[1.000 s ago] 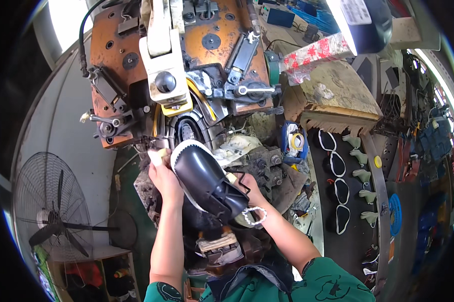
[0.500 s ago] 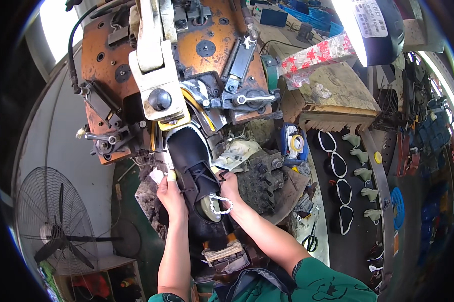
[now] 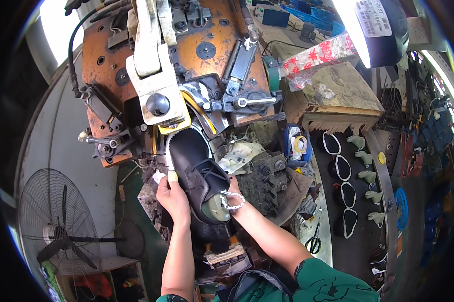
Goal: The person lasts shoes by picking up shoe uppers and lasts from a conveyor belt, fitting each upper onto a last, and pressing them in a lasting machine.
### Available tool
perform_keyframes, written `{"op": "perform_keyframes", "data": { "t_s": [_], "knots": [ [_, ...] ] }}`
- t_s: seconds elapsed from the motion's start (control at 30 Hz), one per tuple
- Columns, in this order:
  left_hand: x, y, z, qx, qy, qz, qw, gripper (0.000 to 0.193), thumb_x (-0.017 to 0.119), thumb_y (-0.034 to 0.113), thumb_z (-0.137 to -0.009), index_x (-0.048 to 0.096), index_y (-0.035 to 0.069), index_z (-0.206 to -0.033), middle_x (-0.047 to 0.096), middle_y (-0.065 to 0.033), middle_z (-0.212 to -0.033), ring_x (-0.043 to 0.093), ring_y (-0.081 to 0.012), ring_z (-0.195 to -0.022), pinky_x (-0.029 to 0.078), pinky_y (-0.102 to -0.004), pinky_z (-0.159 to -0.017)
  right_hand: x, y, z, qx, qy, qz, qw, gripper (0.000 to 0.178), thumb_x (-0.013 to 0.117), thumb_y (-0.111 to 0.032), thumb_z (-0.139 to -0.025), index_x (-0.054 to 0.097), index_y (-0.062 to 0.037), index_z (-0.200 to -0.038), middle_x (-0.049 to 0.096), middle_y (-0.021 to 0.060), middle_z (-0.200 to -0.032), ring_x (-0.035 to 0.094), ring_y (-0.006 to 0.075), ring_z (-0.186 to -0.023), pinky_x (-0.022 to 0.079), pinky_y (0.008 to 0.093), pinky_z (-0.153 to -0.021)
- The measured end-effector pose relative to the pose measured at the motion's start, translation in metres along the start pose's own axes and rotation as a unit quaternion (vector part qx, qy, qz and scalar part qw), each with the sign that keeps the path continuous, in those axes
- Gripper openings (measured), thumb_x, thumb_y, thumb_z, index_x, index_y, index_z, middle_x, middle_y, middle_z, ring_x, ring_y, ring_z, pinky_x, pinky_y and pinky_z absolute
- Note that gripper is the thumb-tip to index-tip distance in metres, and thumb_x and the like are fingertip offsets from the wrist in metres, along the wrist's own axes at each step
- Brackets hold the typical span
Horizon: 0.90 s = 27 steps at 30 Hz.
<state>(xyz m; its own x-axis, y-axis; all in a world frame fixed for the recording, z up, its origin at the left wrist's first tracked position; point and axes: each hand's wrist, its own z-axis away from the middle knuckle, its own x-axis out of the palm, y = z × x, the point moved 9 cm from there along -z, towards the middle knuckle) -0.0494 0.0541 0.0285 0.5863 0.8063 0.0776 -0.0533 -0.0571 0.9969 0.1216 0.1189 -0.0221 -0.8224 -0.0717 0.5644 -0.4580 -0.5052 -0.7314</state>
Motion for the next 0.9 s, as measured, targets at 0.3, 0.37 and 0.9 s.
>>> {"op": "perform_keyframes", "data": {
  "t_s": [0.3,0.37,0.9],
  "knots": [
    [0.005,-0.035,-0.012,-0.091,-0.039,0.088,0.991,0.021,0.053,0.01,-0.091,0.064,-0.005,-0.08,0.056,0.001,-0.068,0.045,-0.006,-0.058,0.036,-0.0237,-0.052,-0.008,-0.012,0.002,-0.05,0.113,-0.019,0.992,0.007,0.052,0.002,-0.083,0.056,-0.0028,-0.08,0.053,-0.0016,-0.073,0.044,0.0055,-0.06,0.035,0.0233,-0.052],
    [0.002,-0.029,-0.008,-0.065,-0.028,0.045,0.996,0.023,0.052,0.012,-0.092,0.064,-0.004,-0.08,0.056,0.0021,-0.067,0.043,-0.0044,-0.055,0.032,-0.0226,-0.049,-0.012,-0.005,0.0,-0.067,0.102,0.044,0.992,0.007,0.054,0.001,-0.084,0.057,-0.0017,-0.079,0.053,-0.0012,-0.073,0.046,0.0056,-0.061,0.036,0.0239,-0.053],
    [0.008,-0.053,0.018,-0.138,-0.028,0.144,0.979,0.024,0.046,0.015,-0.099,0.061,-0.004,-0.103,0.062,-0.0027,-0.087,0.055,-0.008,-0.07,0.044,-0.0231,-0.061,-0.025,-0.018,0.001,-0.195,0.172,0.223,0.939,0.013,0.06,-0.006,-0.088,0.062,0.006,-0.094,0.067,0.0098,-0.084,0.058,0.0124,-0.075,0.046,0.0287,-0.069]
  ]
}}
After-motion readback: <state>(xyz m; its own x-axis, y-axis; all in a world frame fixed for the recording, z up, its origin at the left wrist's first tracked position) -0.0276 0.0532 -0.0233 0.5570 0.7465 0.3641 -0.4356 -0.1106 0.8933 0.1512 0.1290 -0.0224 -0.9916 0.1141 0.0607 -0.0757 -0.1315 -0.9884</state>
